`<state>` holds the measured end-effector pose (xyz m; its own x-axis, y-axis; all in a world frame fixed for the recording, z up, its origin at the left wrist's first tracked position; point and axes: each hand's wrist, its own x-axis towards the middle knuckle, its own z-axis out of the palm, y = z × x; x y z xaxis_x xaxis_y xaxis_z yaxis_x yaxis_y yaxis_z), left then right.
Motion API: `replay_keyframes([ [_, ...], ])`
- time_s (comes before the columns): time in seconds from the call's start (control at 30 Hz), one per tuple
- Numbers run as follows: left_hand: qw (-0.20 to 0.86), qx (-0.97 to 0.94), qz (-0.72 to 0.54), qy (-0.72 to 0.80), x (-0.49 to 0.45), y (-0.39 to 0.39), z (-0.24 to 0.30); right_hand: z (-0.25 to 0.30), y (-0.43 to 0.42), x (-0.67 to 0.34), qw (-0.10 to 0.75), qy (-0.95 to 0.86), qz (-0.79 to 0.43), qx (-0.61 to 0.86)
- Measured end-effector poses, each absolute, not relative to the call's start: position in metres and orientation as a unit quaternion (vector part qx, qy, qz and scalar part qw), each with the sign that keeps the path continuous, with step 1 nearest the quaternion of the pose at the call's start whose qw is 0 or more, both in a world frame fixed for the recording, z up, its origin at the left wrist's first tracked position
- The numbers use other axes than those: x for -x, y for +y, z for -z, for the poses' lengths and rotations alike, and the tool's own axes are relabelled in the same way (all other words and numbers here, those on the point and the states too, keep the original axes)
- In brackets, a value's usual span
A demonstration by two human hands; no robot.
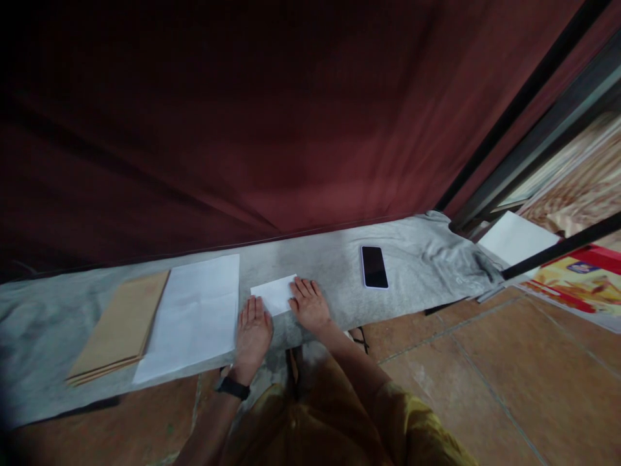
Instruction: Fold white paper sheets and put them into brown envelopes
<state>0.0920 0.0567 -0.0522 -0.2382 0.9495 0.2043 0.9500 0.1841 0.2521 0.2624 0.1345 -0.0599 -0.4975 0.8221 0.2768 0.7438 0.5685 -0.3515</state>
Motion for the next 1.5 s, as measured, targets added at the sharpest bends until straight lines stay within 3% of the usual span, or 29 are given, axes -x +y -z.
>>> replay_keyframes([
  [0.4,0.007,0.697,0.074,-0.714,-0.121,0.052,0.034,0.065,0.14,-0.237,0.321,-0.739,-0.149,0.574],
  [0.67,0.024,0.679,0.079,-0.729,-0.131,0.062,0.017,0.055,0.155,-0.224,0.36,-0.625,-0.38,0.579],
  [0.87,0.003,0.638,0.184,-0.748,-0.128,0.07,0.001,0.027,0.145,-0.221,0.411,-0.568,-0.528,0.479],
  [0.93,-0.051,0.592,0.264,-0.76,-0.121,0.076,-0.009,0.015,0.144,-0.224,0.439,-0.552,-0.553,0.444],
  [1.03,-0.231,0.433,0.46,-0.74,-0.11,0.083,-0.022,0.006,0.142,-0.232,0.493,-0.499,-0.532,0.474],
  [1.17,-0.471,0.145,0.686,-0.535,-0.112,0.086,-0.026,0.008,0.133,-0.239,0.456,-0.36,-0.661,0.476],
  [1.3,-0.54,-0.011,0.68,-0.496,-0.125,0.081,-0.018,0.012,0.127,-0.239,0.41,-0.316,-0.73,0.447],
  [1.5,-0.631,-0.006,0.564,-0.532,-0.125,0.058,0.0,0.024,0.136,-0.246,0.351,-0.502,-0.548,0.569],
])
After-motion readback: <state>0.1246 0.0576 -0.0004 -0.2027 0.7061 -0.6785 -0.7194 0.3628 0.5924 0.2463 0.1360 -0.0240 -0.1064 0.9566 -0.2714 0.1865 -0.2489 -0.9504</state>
